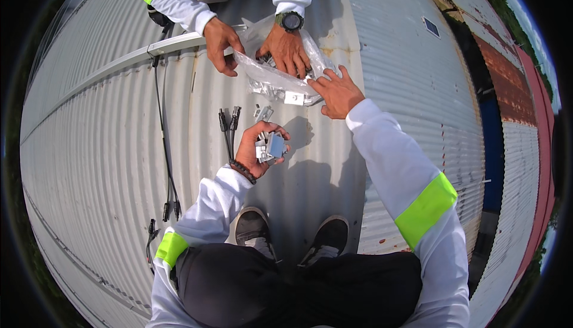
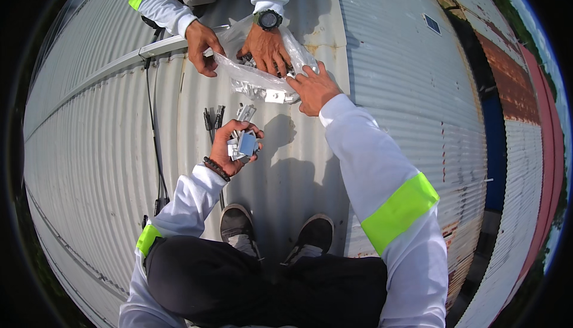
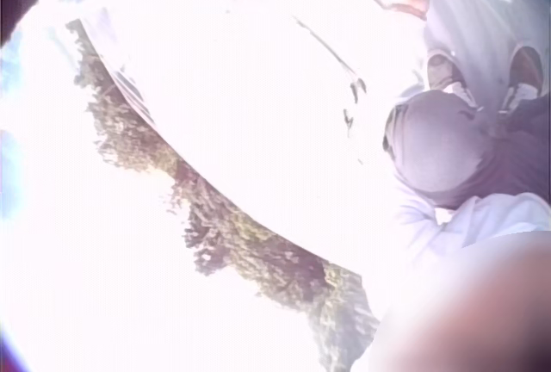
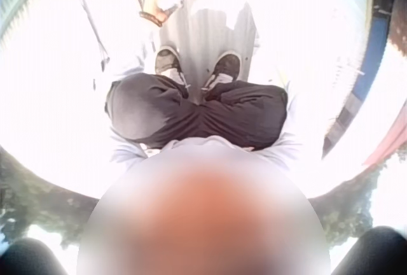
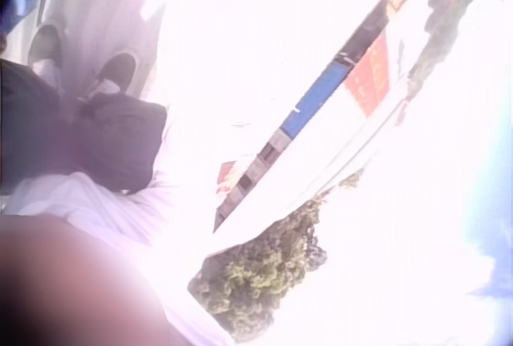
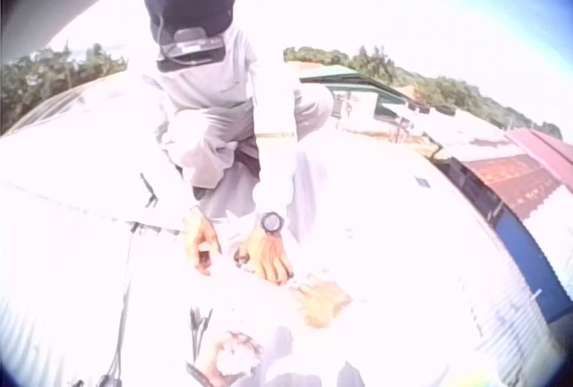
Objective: The person sits on a corrugated metal roof and sorts small metal hardware pieces from a plastic bag. They handle the pieces by hand, separating them into piles on the roof surface while another worker is present nearby.
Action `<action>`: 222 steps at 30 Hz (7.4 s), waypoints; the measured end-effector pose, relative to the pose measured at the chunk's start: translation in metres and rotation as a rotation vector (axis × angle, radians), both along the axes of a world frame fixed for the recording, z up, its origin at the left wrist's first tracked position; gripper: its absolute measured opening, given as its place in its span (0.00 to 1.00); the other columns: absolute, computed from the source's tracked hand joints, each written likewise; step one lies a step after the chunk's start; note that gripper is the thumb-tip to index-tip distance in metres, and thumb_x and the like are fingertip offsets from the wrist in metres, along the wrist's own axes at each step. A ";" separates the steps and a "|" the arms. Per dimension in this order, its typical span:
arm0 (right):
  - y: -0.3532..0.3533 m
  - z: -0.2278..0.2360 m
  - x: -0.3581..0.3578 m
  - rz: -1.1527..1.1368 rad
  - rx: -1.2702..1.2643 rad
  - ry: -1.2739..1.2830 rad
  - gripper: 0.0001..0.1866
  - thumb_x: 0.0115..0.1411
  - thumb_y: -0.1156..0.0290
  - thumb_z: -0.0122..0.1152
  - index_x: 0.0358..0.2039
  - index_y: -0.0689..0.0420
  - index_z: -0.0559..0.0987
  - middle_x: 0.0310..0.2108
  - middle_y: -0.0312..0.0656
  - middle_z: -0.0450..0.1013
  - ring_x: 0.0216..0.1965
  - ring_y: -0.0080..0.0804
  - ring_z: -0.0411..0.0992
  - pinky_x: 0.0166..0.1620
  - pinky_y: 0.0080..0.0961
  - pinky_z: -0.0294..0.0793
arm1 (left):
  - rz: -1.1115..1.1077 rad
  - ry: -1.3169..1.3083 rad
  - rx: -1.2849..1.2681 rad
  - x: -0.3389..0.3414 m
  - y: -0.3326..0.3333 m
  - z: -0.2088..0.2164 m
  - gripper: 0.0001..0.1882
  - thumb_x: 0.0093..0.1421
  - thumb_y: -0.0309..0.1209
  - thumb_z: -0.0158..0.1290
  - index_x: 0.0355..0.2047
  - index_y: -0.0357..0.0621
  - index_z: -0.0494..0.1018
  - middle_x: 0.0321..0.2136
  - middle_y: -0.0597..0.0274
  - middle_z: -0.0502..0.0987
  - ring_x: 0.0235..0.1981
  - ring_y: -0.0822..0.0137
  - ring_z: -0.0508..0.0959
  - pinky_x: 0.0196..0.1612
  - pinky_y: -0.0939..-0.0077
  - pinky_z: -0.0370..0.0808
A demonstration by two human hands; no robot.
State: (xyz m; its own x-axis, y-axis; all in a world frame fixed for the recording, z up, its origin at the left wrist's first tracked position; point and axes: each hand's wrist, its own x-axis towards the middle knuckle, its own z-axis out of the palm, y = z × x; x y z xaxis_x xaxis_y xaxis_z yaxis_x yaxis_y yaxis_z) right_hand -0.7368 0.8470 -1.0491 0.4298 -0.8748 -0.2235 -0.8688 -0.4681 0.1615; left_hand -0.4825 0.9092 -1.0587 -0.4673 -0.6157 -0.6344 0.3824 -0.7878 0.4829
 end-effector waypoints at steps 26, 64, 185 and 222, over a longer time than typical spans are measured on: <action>0.026 -0.008 0.002 0.110 -0.056 0.002 0.20 0.51 0.63 0.64 0.47 0.49 0.82 0.50 0.42 0.70 0.63 0.39 0.58 0.68 0.56 0.47 | -0.203 -0.067 -0.170 -0.055 -0.068 -0.003 0.22 0.53 0.46 0.58 0.45 0.52 0.72 0.35 0.62 0.78 0.31 0.63 0.81 0.32 0.70 0.77; 0.058 -0.041 0.045 0.077 0.106 -0.350 0.26 0.51 0.62 0.62 0.48 0.66 0.75 0.49 0.48 0.68 0.59 0.45 0.59 0.61 0.55 0.55 | 0.267 0.433 -0.059 0.039 -0.030 -0.032 0.27 0.66 0.50 0.45 0.53 0.41 0.71 0.38 0.56 0.76 0.43 0.56 0.75 0.36 0.65 0.77; -0.120 -0.044 0.040 -0.865 0.421 -1.802 0.17 0.45 0.74 0.66 0.38 0.62 0.78 0.36 0.42 0.75 0.45 0.35 0.75 0.47 0.31 0.76 | -0.967 -1.946 -1.318 -0.037 -0.185 -0.003 0.34 0.57 0.51 0.55 0.57 0.46 0.62 0.56 0.50 0.66 0.57 0.51 0.70 0.58 0.55 0.69; -0.158 -0.020 0.002 -0.732 0.589 -2.236 0.22 0.59 0.61 0.60 0.54 0.49 0.73 0.42 0.36 0.75 0.34 0.30 0.74 0.35 0.28 0.71 | 0.235 -0.197 -0.504 -0.047 -0.229 -0.026 0.15 0.57 0.38 0.52 0.36 0.38 0.67 0.33 0.48 0.76 0.37 0.55 0.79 0.43 0.60 0.80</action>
